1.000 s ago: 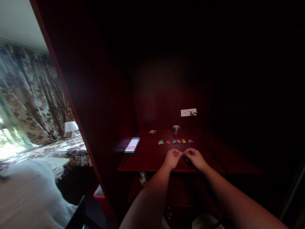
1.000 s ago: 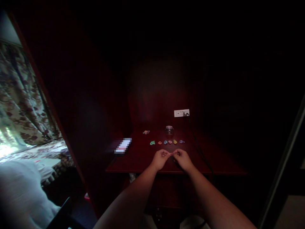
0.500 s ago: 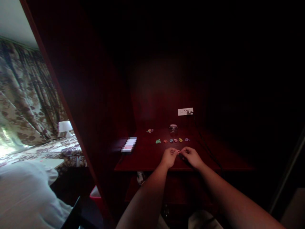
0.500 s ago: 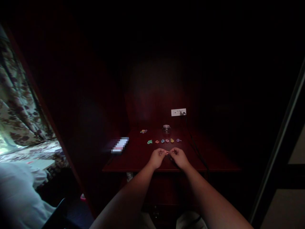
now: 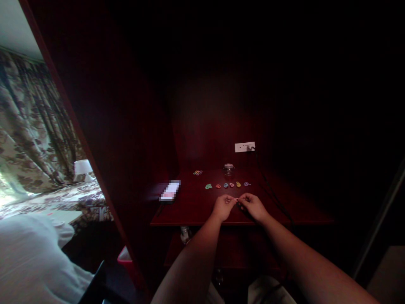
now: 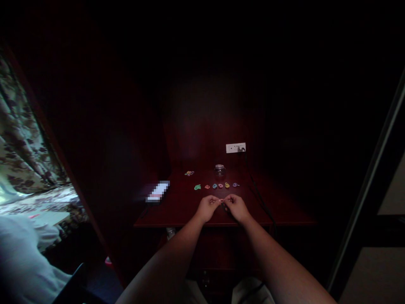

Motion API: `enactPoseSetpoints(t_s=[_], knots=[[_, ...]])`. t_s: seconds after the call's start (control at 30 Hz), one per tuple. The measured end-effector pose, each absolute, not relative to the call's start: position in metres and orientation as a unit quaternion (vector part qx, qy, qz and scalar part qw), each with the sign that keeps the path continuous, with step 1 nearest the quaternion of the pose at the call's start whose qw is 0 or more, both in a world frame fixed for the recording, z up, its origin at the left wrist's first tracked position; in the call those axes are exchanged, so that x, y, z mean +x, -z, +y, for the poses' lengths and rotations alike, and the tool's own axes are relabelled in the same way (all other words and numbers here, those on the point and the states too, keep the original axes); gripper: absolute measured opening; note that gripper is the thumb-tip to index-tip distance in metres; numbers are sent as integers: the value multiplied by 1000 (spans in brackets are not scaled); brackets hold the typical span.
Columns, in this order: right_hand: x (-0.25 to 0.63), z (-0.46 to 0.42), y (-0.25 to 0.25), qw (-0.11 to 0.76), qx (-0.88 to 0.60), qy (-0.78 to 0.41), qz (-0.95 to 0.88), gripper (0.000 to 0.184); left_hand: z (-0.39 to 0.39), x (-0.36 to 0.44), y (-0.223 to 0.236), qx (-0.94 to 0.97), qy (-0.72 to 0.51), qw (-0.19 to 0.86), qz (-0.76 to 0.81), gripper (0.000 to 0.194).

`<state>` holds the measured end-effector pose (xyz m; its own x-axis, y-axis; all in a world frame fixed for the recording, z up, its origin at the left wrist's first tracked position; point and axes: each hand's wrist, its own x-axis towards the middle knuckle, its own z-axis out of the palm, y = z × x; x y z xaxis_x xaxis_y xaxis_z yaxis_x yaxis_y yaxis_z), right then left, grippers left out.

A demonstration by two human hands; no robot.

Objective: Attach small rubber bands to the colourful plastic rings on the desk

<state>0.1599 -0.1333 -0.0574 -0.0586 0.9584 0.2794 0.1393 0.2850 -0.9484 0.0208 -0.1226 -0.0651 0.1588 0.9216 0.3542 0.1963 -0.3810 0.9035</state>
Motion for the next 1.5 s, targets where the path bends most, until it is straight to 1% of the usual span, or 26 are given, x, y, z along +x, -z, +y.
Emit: enactPoseSetpoints(t_s=[0.27,0.57,0.87,1.1,1.5], knots=[[159,-135,55,539,-441,-416,-584,30,-128,23,59,641,-504,406,412,21],[159,-134,57,535,-441,-420,-585,28,-126,23,61,645,-496,407,415,17],[159,-136,53,530,-441,-410,-597,24,-122,21,65,676,-482,374,414,15],[159,-138,52,521,-447,-412,-599,26,-129,24,56,648,-492,401,422,8],[159,-136,55,524,-428,-419,-605,25,-127,22,59,657,-488,398,414,11]])
